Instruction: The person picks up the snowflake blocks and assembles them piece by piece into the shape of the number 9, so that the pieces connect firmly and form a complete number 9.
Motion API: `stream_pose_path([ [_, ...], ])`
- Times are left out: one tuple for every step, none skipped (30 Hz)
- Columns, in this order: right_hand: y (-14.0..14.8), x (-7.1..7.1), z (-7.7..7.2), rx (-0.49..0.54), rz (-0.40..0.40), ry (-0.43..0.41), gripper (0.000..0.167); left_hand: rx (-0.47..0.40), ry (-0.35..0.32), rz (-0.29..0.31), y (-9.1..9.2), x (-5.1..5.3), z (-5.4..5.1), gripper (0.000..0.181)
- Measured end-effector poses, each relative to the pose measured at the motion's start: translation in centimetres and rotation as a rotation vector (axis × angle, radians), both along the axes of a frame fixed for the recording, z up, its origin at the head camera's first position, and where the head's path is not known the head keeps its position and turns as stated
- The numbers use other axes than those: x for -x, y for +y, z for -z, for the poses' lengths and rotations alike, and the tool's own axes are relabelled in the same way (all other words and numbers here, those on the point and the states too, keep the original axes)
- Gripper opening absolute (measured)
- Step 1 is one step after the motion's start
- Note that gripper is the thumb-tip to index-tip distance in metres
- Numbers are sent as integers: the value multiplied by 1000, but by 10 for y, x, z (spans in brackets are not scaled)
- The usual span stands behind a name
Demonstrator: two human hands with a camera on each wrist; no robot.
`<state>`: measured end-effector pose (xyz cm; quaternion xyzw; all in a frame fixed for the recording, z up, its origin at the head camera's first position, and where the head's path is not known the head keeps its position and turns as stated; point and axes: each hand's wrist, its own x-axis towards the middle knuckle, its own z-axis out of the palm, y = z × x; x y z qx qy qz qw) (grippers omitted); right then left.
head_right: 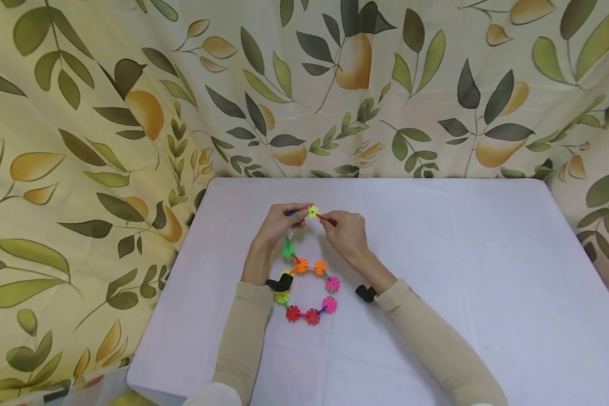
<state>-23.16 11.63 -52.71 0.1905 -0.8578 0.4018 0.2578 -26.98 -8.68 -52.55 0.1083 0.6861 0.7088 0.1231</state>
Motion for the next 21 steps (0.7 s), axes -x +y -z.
stream_pose_path([
  [0,0,0,9,1,5,6,-14,-7,-2,0,0,0,25],
  [0,1,0,19,4,11,6,-30,-13,-3,0,0,-1,26],
  [0,1,0,26,6,14,6,-43,-17,-4,1,0,-1,26],
  [0,1,0,33,6,17,6,-54,-21,-5,1,0,-1,27],
  [0,1,-1,37,6,18,6,-63,-23,-6,1,0,-1,27],
  [0,2,-1,38,7,19,6,-74,-28,-8,2,0,-1,27],
  [0,2,-1,37,8,20,6,-83,-32,-10,2,0,-1,27],
  [0,2,-1,34,9,20,6,-88,-34,-10,3,0,-1,27],
  [0,1,-1,34,9,18,6,-94,-37,-12,3,0,0,27],
  [0,1,-2,29,11,18,6,-97,-39,-14,4,0,0,27],
  [0,1,-2,29,14,18,6,-99,-43,-16,5,0,0,27],
  [0,1,-2,29,16,21,6,-103,-47,-17,6,0,0,27],
  [0,2,-2,29,18,24,7,-107,-48,-15,7,1,0,27],
  [-1,2,-3,30,20,28,7,-112,-49,-13,7,1,0,28],
  [-1,2,-3,30,23,32,7,-117,-50,-10,8,1,0,28],
  [-1,2,-3,30,26,35,8,-120,-50,-6,8,1,0,29],
  [-1,3,-3,31,28,36,8,-123,-50,-3,8,1,0,29],
  [-1,3,-4,29,28,36,8,-124,-49,-1,8,1,0,29],
  [-1,3,-4,30,27,31,7,-117,-46,0,7,1,0,29],
  [-1,3,-4,34,23,21,7,-110,-44,0,6,1,0,29],
  [-1,3,-4,37,19,8,7,-103,-42,1,5,0,0,28],
])
